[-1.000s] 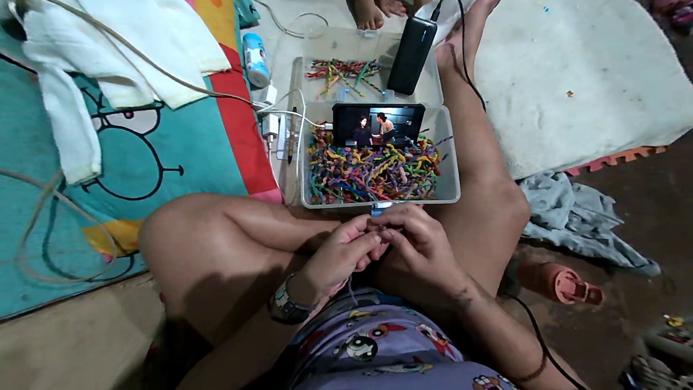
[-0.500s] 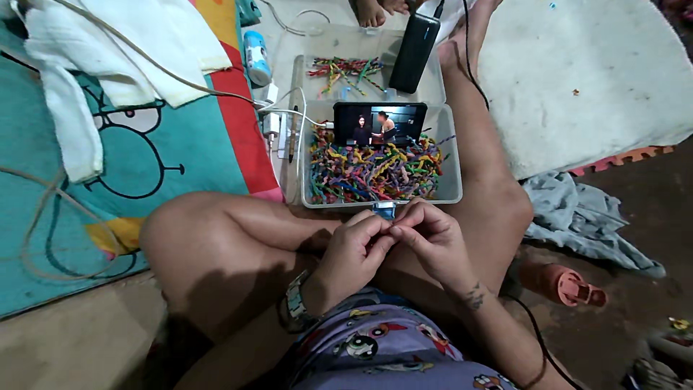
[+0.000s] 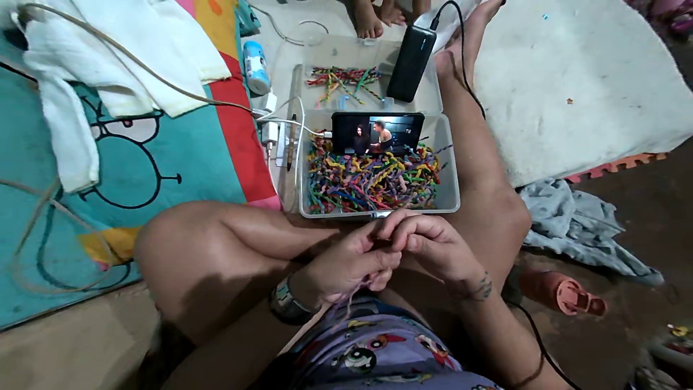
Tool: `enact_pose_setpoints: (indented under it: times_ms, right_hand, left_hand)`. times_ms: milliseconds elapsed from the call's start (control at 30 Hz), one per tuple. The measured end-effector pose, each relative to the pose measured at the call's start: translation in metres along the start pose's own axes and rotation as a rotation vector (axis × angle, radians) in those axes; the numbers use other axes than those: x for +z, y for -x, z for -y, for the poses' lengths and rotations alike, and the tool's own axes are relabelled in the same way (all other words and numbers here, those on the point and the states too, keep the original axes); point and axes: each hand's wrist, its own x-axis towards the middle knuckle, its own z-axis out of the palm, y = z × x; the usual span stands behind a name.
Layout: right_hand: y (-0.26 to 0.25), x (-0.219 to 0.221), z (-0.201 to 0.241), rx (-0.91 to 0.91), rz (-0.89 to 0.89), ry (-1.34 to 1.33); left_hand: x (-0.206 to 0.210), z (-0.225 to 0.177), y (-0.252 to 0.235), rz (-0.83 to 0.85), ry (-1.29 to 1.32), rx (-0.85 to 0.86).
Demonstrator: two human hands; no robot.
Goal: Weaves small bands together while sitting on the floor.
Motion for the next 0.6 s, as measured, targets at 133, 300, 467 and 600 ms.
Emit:
enact_pose_setpoints:
  times_ms: [133, 300, 467, 600]
  right_hand:
    - [-0.007, -0.005, 0.001, 0.029, 0.041, 0.001]
    - [-0.011, -0.005, 0.009, 0.016, 0.026, 0.097]
    - [-0.018, -0.008, 0.010, -0.084, 0.088, 0.128]
    - [-0.017, -0.009, 0.005, -0.112, 0.101, 0.099]
  left_hand:
    - [-0.007, -0.005, 0.001, 0.108, 0.010, 0.008]
    - [-0.005, -0.018, 0.003, 0.049, -0.181, 0.009]
    - [-0.005, -0.025, 0.002, 0.096, -0.231, 0.003]
    - [-0.008, -0.031, 0.004, 0.161, -0.247, -0.081]
